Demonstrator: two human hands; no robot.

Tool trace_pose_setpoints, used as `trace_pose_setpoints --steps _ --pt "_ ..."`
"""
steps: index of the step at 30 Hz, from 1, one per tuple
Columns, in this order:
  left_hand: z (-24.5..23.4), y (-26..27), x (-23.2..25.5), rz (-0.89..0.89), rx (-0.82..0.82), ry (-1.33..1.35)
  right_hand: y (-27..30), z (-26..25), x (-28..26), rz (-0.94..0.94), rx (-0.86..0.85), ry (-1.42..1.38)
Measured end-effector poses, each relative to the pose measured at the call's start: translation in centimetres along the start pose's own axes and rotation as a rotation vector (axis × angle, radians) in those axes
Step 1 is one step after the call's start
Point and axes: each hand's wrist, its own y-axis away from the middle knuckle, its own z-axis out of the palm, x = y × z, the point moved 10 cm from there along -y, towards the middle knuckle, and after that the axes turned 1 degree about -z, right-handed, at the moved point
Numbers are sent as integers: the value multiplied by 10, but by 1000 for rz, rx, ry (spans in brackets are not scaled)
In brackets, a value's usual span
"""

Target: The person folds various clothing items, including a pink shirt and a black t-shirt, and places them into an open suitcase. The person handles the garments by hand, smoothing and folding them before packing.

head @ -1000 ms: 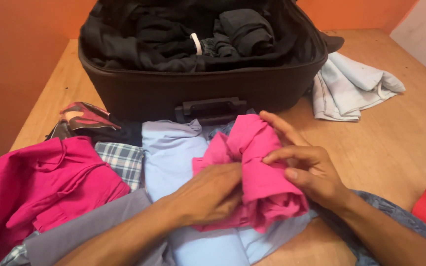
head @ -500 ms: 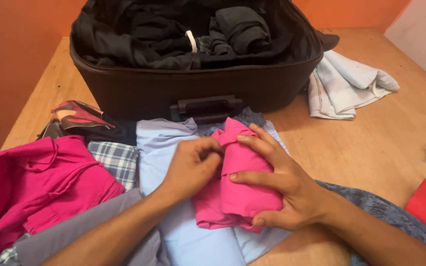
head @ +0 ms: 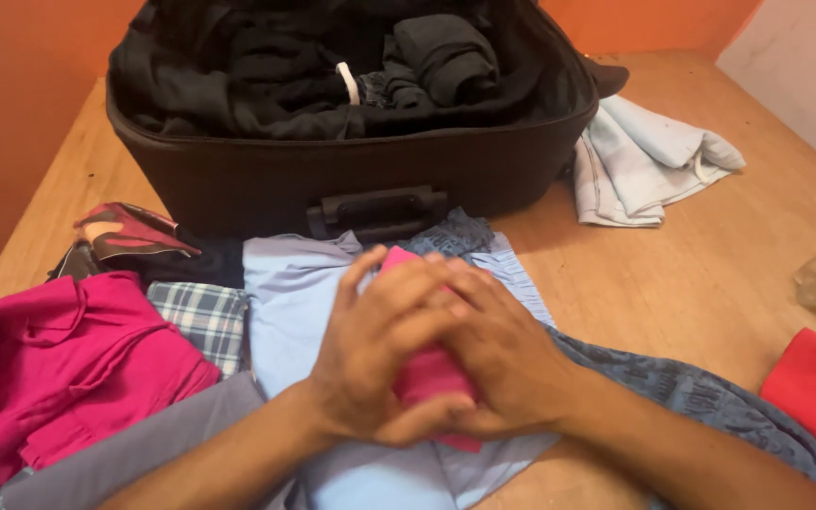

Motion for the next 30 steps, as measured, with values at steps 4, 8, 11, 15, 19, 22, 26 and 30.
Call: trace_pose_setpoints --steps 4,8,11,15,19,22,26,30 --pt "25 3 -22 -233 -156 36 -2 3 -4 -42 -14 -34" --pt "39 11 -59 -506 -261 -11 3 -2 7 -30 -7 -202" --pt "43 18 -72 -646 -384 -60 9 -10 27 54 123 -417" --pt "36 15 -79 -766 -502 -163 22 -19 59 229 305 -349" --pt "30 23 -89 -1012 -700 -209 31 -15 94 455 346 -307" --pt "29 32 -93 -1128 -825 -233 35 2 109 604 251 -322" --pt "35 42 -99 -1192 -739 -90 39 21 119 702 177 -469" --pt "39 55 -114 -1246 -507 52 42 30 132 779 138 -547"
